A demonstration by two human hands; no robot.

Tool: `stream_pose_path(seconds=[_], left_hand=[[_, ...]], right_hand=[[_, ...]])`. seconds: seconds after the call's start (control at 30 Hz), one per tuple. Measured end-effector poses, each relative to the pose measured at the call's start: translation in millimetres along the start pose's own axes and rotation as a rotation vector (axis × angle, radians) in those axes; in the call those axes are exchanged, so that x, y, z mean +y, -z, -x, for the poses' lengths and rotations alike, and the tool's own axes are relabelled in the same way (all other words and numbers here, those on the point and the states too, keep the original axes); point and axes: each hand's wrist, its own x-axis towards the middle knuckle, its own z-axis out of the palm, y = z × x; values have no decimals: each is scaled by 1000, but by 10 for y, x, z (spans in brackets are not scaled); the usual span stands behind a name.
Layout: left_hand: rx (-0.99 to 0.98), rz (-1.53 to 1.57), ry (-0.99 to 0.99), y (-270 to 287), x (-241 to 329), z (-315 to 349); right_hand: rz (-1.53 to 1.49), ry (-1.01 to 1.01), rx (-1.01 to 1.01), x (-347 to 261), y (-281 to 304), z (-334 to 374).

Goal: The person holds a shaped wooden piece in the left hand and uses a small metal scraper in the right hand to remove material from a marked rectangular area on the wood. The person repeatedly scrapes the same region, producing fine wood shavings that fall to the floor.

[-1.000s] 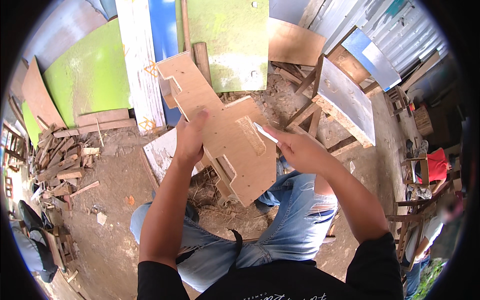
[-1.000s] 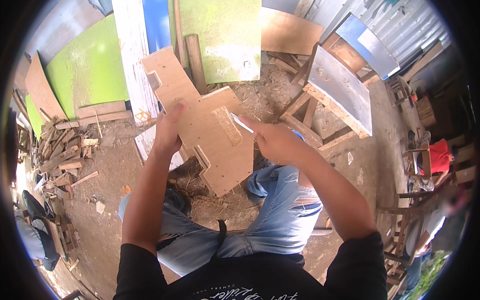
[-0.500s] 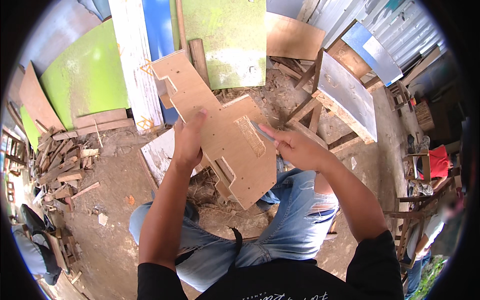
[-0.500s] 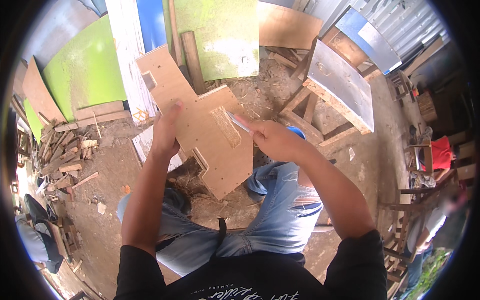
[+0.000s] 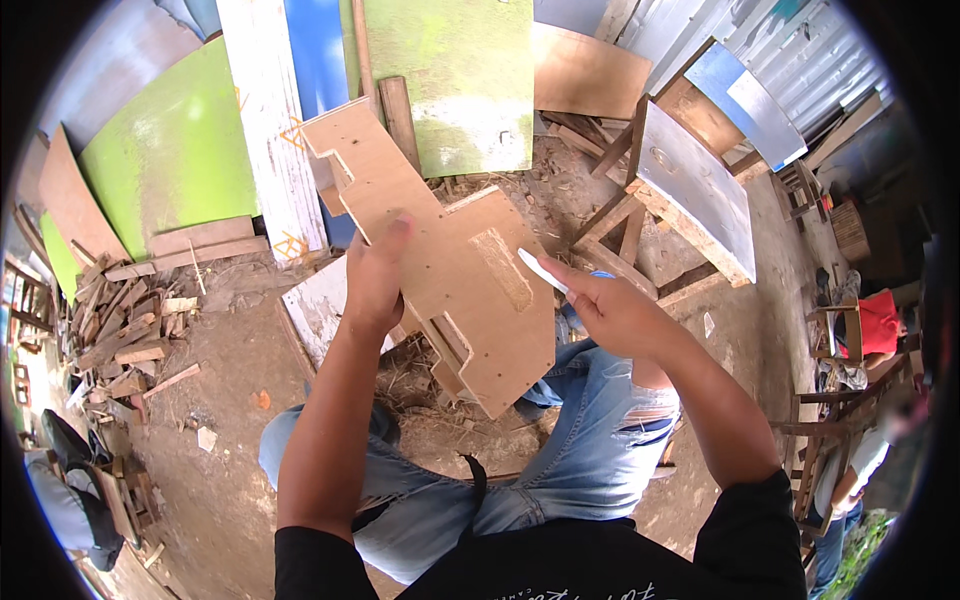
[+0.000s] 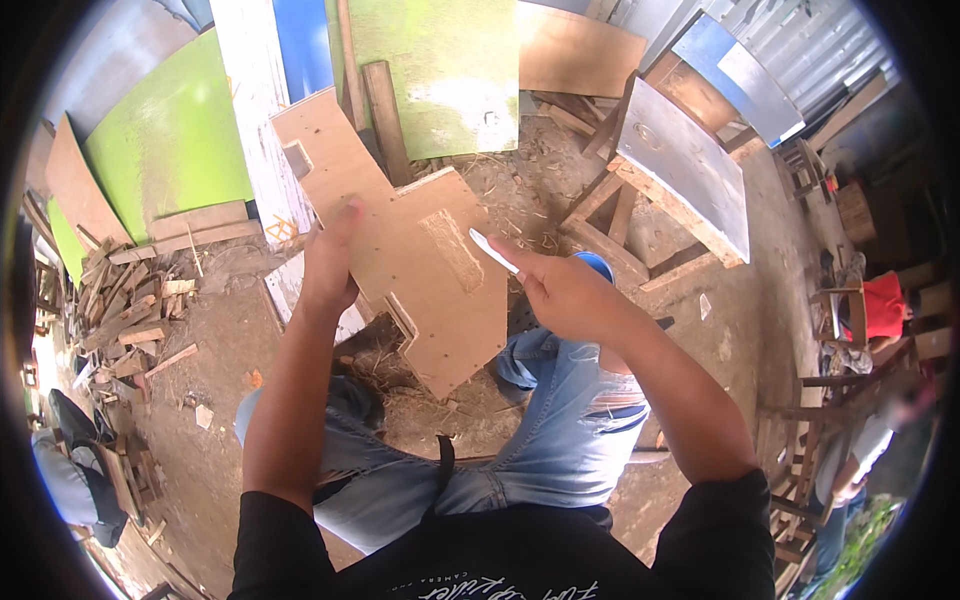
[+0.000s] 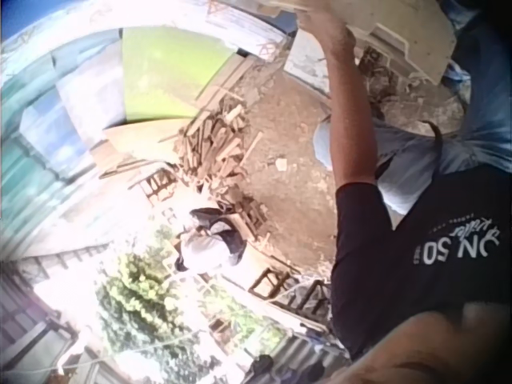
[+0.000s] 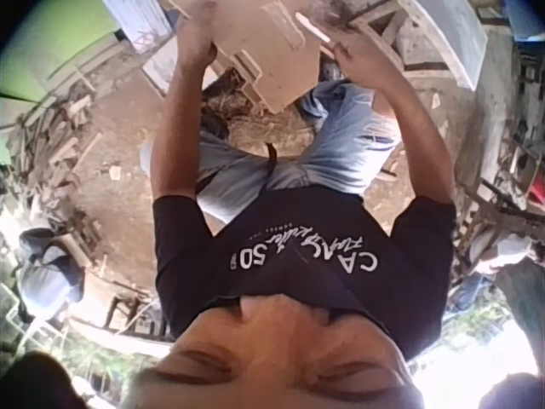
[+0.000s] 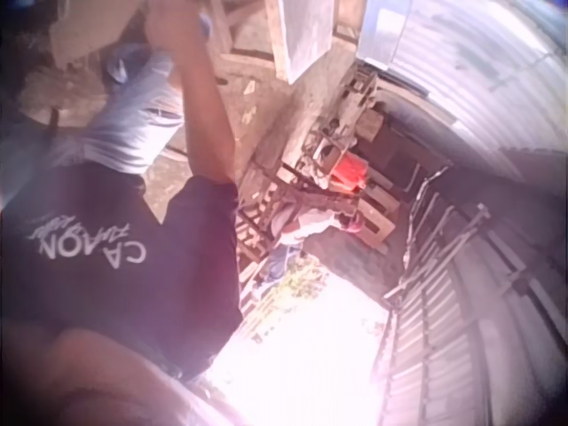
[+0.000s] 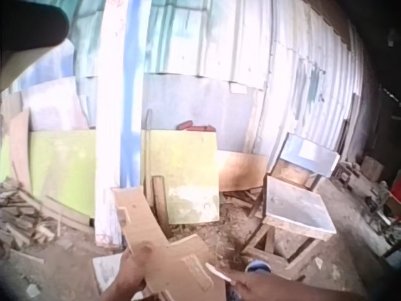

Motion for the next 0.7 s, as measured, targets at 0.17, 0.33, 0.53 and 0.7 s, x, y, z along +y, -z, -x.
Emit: stream_pose_path(seconds=[0.17, 0.33, 0.53, 0.7], left_hand=[[13, 19, -12, -30, 0, 2], [27, -14, -23, -49, -10, 9], [20, 24, 0, -36, -2, 9], [19, 28, -24, -63, -6, 47]], right_hand=[[87, 35, 47, -47, -53, 92], [158, 23, 75, -43, -88, 101], [186, 29, 78, -153, -74, 109], [327, -237, -73, -507, -46, 205]])
